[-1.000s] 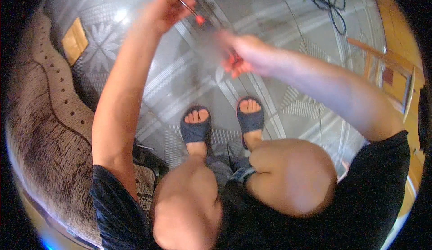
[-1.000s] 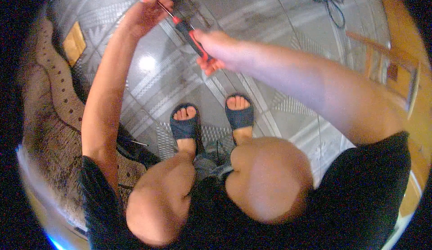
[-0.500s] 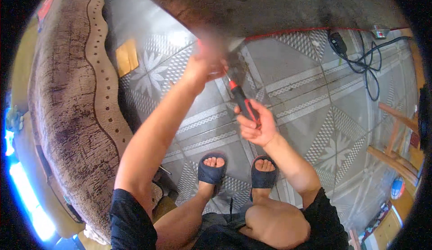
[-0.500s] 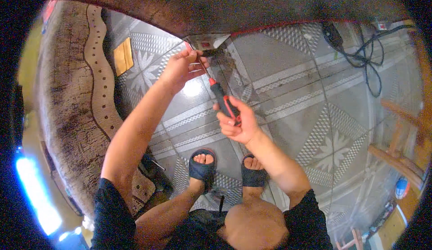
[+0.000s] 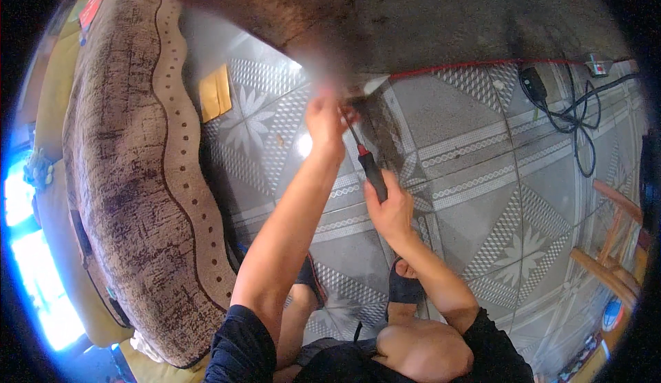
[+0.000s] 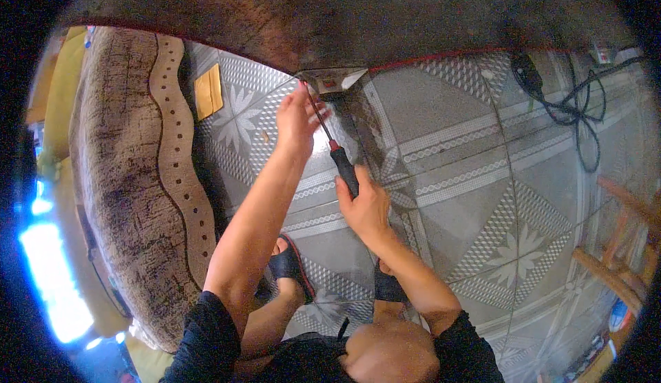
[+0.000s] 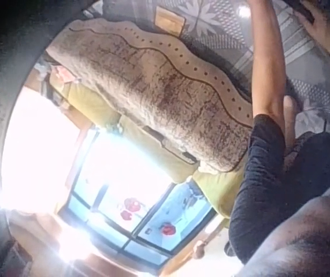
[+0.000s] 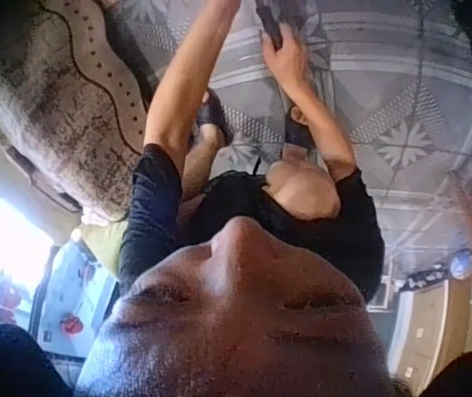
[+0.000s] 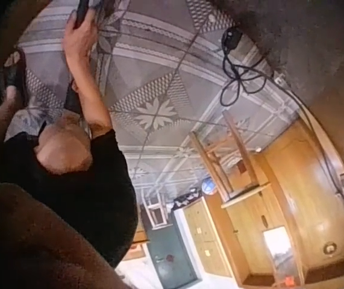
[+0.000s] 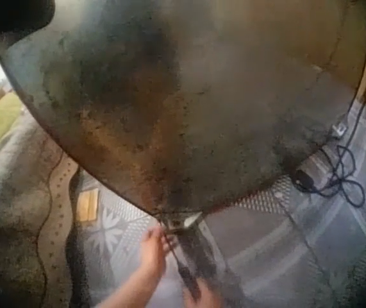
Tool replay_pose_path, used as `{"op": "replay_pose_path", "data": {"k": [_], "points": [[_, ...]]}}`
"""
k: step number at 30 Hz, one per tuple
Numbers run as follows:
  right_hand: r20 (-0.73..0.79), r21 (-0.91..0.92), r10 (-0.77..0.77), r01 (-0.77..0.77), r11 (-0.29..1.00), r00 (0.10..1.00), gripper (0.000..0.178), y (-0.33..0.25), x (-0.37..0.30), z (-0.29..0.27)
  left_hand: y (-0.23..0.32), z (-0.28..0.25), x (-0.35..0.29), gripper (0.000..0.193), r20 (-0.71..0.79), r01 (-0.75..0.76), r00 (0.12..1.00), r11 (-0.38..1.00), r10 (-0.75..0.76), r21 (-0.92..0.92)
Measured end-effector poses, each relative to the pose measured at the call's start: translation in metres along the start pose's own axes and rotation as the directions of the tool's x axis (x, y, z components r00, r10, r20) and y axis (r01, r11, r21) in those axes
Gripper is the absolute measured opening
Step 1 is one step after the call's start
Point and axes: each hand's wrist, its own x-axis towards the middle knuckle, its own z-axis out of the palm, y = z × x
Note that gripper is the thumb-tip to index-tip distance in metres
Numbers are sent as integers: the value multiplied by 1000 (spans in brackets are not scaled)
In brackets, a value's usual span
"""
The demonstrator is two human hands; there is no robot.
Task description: The person uses a screwdriver to tighten or remove a screw on a red metal frame. They also use their hands to position a red plastic strip along the edge of the frame to ensure proper alignment.
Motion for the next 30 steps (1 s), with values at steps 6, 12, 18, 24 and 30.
{"op": "replay_pose_path", "data": {"k": [6, 12, 18, 24, 30], "points": [[-61, 173, 142, -130, 976, 988, 29, -21, -5, -1, 1, -11, 27, 16, 5, -82, 997, 993, 83, -89], [714, 678, 190, -734, 51, 673, 38, -6, 6, -18, -1, -13, 31, 20, 117, 3, 993, 987, 16, -161], [748, 663, 89, -748, -44, 658, 36, 8, 5, -13, 2, -6, 26, 18, 97, 8, 995, 983, 10, -182], [-24, 144, 109, -104, 984, 994, 28, -23, -9, 15, 4, -6, 25, 21, 26, -8, 1000, 974, 14, -225], [703, 698, 181, -716, 6, 688, 35, -22, -9, 3, 3, 4, 25, 14, 29, 122, 992, 923, -120, -365]]}}
